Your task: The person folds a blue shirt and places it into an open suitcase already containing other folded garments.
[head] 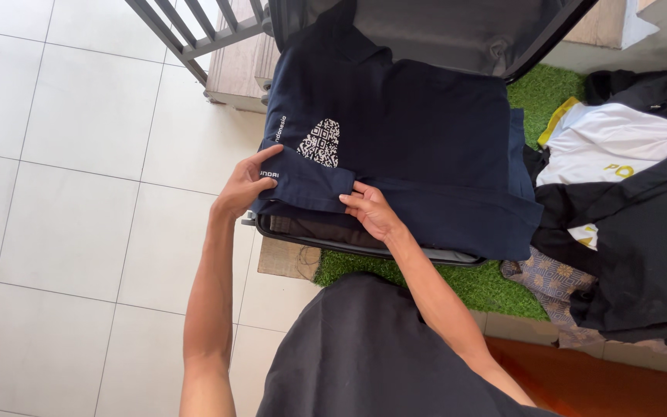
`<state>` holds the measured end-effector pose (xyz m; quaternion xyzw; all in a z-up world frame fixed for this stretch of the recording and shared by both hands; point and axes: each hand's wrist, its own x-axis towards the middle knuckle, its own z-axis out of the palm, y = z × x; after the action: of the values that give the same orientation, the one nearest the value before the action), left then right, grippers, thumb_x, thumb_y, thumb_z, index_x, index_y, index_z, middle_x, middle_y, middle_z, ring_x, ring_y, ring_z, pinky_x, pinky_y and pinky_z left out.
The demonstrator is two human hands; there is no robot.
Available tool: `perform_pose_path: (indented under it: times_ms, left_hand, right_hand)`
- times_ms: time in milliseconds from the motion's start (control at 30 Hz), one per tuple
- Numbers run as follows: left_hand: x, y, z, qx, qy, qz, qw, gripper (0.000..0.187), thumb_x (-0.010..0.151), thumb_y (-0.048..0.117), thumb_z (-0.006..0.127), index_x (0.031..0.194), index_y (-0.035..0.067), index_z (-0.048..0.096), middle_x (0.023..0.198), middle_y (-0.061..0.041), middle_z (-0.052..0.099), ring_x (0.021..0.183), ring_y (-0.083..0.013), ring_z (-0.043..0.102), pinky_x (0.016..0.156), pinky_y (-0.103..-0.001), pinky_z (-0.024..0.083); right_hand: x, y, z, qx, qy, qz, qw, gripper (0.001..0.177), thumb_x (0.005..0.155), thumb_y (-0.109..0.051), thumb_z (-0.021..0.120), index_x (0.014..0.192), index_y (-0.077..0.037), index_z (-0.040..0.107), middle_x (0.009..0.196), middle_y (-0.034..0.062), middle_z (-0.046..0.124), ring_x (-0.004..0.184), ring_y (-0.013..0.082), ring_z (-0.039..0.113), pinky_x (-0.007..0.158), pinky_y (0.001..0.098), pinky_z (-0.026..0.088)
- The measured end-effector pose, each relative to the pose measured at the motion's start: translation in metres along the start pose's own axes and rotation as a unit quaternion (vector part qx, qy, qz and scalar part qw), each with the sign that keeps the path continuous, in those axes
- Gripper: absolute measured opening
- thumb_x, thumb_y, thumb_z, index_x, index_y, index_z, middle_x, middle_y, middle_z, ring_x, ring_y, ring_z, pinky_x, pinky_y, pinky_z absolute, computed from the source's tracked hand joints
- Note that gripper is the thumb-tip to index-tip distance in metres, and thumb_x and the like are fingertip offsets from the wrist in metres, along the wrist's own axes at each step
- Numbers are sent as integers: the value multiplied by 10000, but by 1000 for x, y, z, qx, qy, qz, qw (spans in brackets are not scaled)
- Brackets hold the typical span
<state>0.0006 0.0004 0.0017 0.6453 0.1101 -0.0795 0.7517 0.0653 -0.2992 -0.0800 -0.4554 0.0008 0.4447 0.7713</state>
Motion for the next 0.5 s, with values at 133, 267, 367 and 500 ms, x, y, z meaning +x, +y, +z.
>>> perform_pose_path:
  times_ms: [133, 267, 367, 500]
  left_hand:
    - [1, 3, -3, -22, 2, -11, 1000, 782, 743, -136, 572, 1512, -49, 463, 1485, -190, 537, 1240, -176, 581, 1048, -289, 497]
    - [5, -4, -7, 25, 11, 17, 999, 793, 767, -133, 603, 1536, -51, 424, 1572, -217, 447, 1392, -183, 467, 1125, -296, 427]
    - [4, -5, -8, 63, 20, 30, 997, 790, 791, -127, 613, 1550, -46, 407, 1577, -241, 454, 1386, -182, 501, 1093, -295, 465]
    - [-5, 4, 1, 142, 79, -1, 987, 772, 813, -101, 605, 1555, -7, 416, 1534, -199, 506, 928, -155, 715, 767, -274, 579]
  right_hand:
    - [-4, -10, 9, 14, -21, -13, 1000, 550, 926, -47, 710, 1443, -19, 525, 1155, 91, 742, 1018, 137, 698, 931, 311, 561]
    - [-4, -10, 16, 25, -23, -35, 999, 618, 933, -29, 692, 1498, -34, 443, 1128, 117, 740, 1000, 162, 711, 951, 348, 577]
    - [-1, -3, 15, -20, -11, -41, 999, 614, 948, -18, 685, 1511, -19, 439, 1113, 126, 744, 968, 171, 713, 915, 345, 588]
    - [-1, -3, 14, -65, 23, -28, 997, 614, 936, -48, 690, 1490, -4, 430, 1063, 147, 756, 925, 200, 746, 815, 347, 632]
